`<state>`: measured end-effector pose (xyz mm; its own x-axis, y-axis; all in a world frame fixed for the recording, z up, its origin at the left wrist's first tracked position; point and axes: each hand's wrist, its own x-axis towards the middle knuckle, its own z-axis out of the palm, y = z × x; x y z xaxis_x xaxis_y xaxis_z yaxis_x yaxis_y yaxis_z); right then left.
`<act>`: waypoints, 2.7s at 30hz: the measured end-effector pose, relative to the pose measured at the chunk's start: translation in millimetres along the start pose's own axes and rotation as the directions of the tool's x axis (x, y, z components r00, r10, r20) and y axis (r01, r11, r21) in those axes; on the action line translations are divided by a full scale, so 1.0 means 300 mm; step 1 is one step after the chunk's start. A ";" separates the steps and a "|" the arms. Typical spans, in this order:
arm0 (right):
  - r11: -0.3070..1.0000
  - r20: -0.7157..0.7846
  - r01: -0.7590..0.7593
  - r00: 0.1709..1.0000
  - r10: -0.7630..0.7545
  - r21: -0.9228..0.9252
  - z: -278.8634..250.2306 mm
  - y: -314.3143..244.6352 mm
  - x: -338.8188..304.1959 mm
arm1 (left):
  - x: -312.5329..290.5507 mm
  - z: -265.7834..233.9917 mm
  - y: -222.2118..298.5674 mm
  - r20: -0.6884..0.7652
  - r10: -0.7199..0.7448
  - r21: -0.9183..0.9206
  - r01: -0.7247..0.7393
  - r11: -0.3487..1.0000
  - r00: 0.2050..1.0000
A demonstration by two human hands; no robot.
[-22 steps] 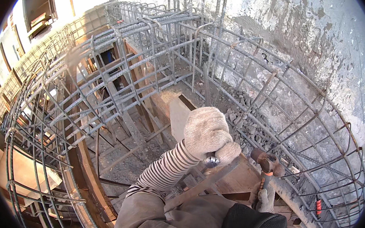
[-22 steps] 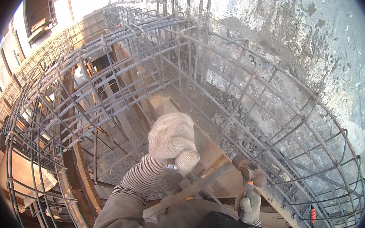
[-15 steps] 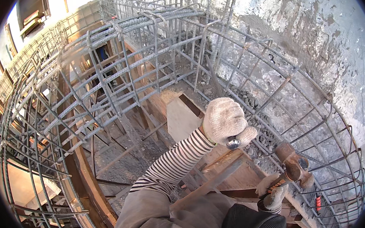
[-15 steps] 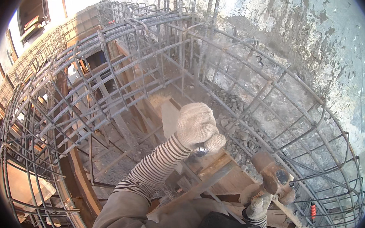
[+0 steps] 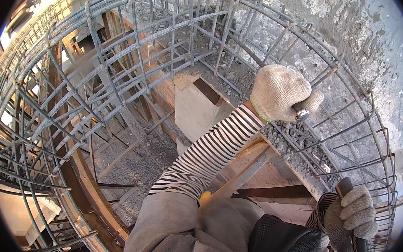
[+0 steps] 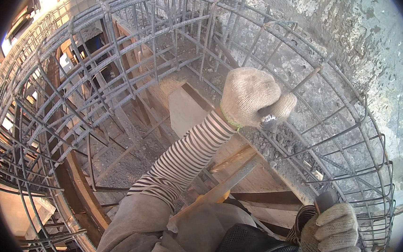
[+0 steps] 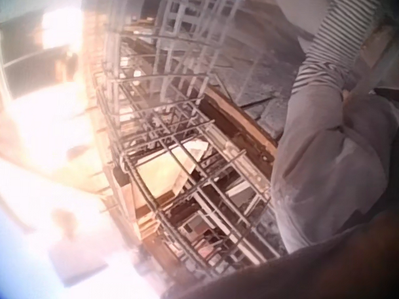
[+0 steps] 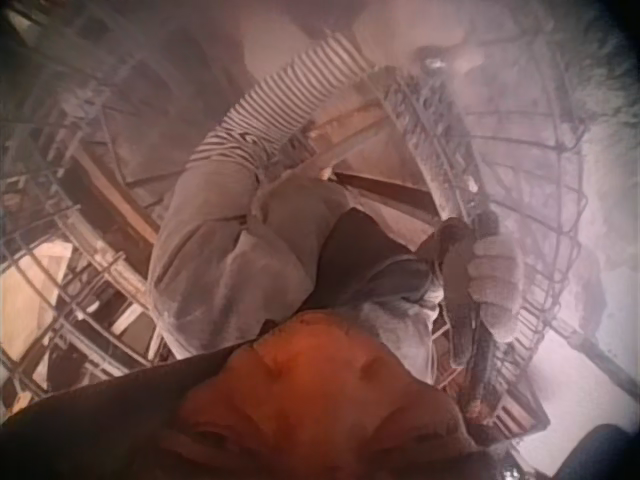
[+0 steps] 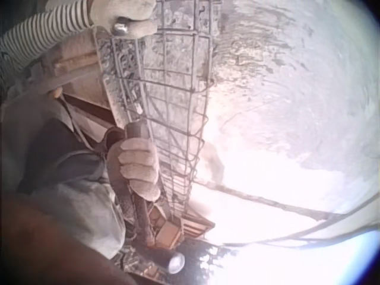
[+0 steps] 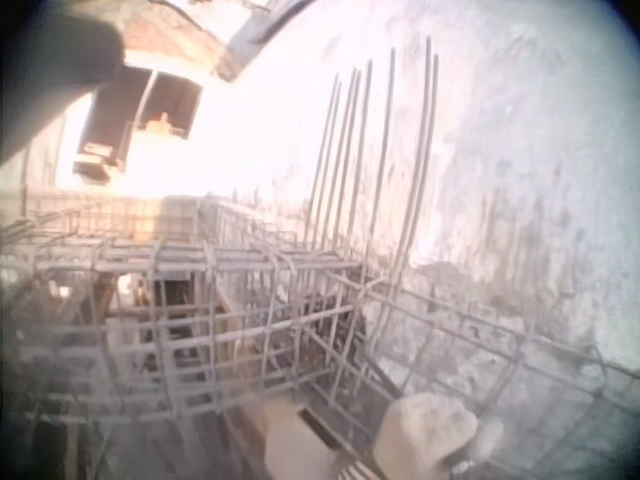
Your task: The person uses a hammer to strike a metal rebar peg into a concrete and steel structure.
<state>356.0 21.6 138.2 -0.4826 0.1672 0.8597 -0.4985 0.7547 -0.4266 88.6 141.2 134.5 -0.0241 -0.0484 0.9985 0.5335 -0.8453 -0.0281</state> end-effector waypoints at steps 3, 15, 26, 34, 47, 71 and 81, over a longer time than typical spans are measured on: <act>0.839 -0.154 -0.249 0.968 0.198 -0.485 0.074 0.075 -0.154 | 0.010 0.032 0.011 -0.035 -0.011 -0.008 0.010 1.000 0.999; 0.990 -0.159 0.043 0.985 -0.064 -0.135 0.128 -0.018 0.075 | 0.031 -0.013 0.016 -0.047 -0.076 0.089 0.080 0.993 0.996; 0.980 -0.219 -0.195 0.959 0.181 -0.047 0.118 -0.166 0.187 | 0.065 -0.009 -0.005 -0.108 -0.104 0.135 0.118 0.984 0.989; 0.643 -0.615 -0.751 0.580 0.535 -0.149 0.221 0.144 -0.130 | 0.011 -0.003 -0.044 -0.091 -0.137 0.129 0.148 0.981 0.986; 0.710 -0.151 -0.401 0.908 0.390 -0.579 0.074 0.099 -0.080 | 0.016 0.022 -0.015 -0.069 -0.170 0.092 0.176 0.980 0.983; 0.993 -0.049 -0.100 0.994 0.103 0.061 -0.032 0.115 -0.160 | 0.003 -0.020 -0.017 -0.004 -0.232 0.065 0.232 0.971 0.973; 0.526 -0.441 -0.801 0.597 0.670 -0.285 0.179 0.057 -0.305 | -0.185 -0.082 -0.002 0.175 -0.124 0.021 0.122 0.992 0.977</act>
<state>353.0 -14.9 37.3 -0.3044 0.8855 0.3512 0.3301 0.4439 -0.8331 68.6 131.4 78.0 0.0587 0.1506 0.9869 0.5444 -0.8335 0.0948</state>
